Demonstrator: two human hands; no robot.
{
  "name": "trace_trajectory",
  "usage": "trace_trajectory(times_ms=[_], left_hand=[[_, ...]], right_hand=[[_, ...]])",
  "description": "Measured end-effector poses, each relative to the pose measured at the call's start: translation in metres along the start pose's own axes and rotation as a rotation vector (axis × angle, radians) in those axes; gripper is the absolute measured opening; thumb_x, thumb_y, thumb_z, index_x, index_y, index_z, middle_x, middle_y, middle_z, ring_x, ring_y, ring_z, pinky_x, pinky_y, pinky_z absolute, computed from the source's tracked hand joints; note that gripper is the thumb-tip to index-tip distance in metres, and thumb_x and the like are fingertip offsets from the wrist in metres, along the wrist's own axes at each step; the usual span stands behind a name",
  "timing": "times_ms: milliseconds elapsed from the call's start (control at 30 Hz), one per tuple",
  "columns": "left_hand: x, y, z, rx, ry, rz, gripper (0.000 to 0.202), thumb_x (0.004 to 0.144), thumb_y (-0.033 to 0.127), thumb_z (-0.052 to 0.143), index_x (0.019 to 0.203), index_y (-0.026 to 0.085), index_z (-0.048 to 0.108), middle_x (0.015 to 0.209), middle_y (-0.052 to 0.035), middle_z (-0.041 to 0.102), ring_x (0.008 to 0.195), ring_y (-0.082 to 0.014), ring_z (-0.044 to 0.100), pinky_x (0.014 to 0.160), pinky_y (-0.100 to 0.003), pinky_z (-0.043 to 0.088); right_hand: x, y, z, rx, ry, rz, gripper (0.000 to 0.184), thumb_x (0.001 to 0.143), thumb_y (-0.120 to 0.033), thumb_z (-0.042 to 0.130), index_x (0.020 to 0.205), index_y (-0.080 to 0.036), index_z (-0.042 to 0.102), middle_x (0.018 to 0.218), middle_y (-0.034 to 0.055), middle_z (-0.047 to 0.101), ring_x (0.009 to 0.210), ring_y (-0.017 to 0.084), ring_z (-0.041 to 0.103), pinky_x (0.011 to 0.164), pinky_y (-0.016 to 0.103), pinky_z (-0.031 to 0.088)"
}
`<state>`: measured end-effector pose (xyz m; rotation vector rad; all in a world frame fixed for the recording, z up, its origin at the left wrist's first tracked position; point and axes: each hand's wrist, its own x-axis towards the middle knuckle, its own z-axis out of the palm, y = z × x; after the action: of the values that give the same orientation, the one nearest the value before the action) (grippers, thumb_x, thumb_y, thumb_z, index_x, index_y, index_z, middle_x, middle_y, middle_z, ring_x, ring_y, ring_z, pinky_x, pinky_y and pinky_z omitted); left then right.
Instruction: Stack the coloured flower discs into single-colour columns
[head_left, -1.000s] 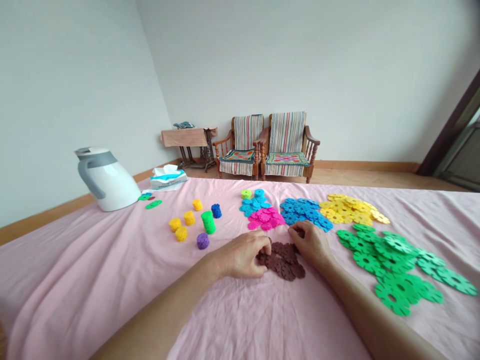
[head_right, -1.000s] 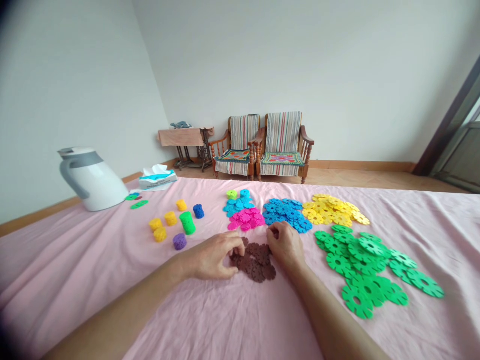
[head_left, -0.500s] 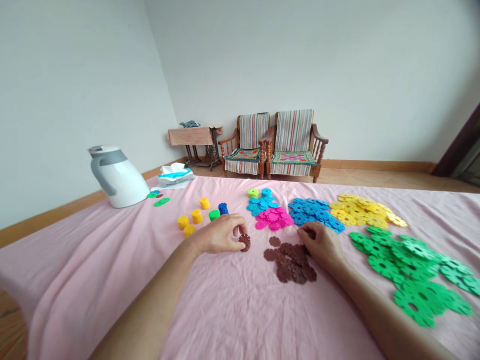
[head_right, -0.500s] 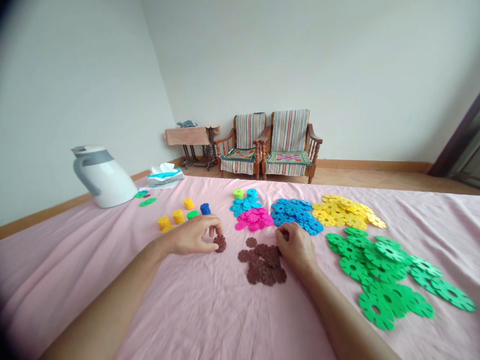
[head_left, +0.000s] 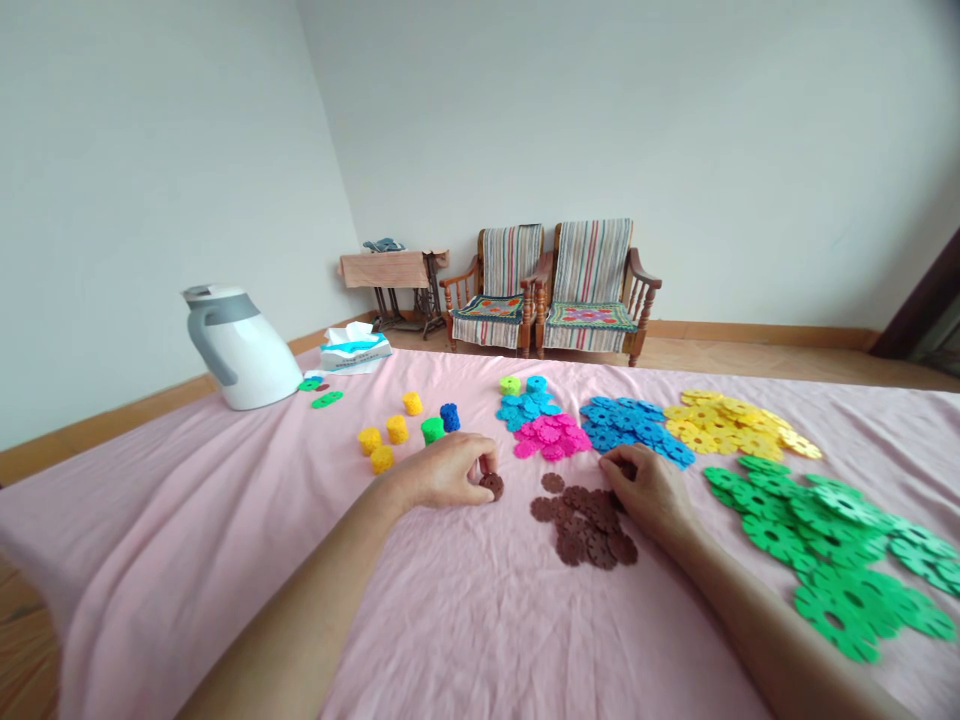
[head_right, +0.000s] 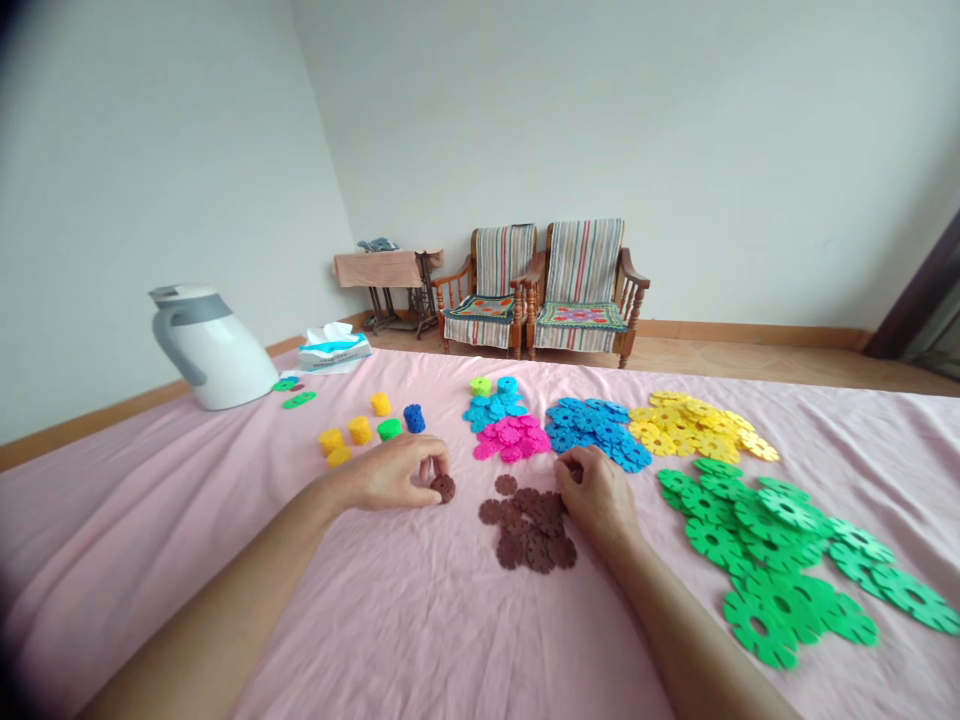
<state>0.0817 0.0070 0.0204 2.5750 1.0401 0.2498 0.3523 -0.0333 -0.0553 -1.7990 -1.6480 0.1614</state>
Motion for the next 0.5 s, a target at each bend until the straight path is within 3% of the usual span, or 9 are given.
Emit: trace_trajectory(times_ms=[133, 300, 500], left_hand=[[0.000, -0.001, 0.000, 0.006, 0.027, 0.003, 0.012, 0.067, 0.016, 0.064, 0.077, 0.018, 0.058, 0.072, 0.0027, 0.060, 0.068, -0.0147, 0.056, 0.059, -0.022, 0.039], [0.004, 0.008, 0.004, 0.004, 0.135, 0.048, 0.017, 0.072, 0.016, 0.064, 0.089, 0.017, 0.061, 0.087, -0.0012, 0.061, 0.075, -0.0152, 0.056, 0.067, -0.025, 0.041], [0.007, 0.040, 0.032, 0.017, 0.109, 0.174, 0.018, 0.080, 0.017, 0.061, 0.098, 0.019, 0.065, 0.089, -0.0033, 0.059, 0.085, -0.0186, 0.058, 0.076, -0.027, 0.044]], right_hand=[[0.000, -0.002, -0.001, -0.008, -0.010, 0.008, 0.024, 0.080, -0.032, 0.046, 0.072, -0.022, 0.066, 0.072, 0.0031, 0.068, 0.067, 0.018, 0.060, 0.058, 0.026, 0.038], [0.000, -0.001, -0.001, -0.017, -0.014, 0.015, 0.024, 0.080, -0.031, 0.045, 0.073, -0.022, 0.067, 0.074, 0.0036, 0.068, 0.068, 0.018, 0.060, 0.058, 0.026, 0.038], [0.001, 0.002, 0.001, -0.006, -0.005, 0.000, 0.024, 0.079, -0.030, 0.046, 0.072, -0.021, 0.067, 0.072, 0.0029, 0.067, 0.065, 0.017, 0.059, 0.058, 0.026, 0.037]])
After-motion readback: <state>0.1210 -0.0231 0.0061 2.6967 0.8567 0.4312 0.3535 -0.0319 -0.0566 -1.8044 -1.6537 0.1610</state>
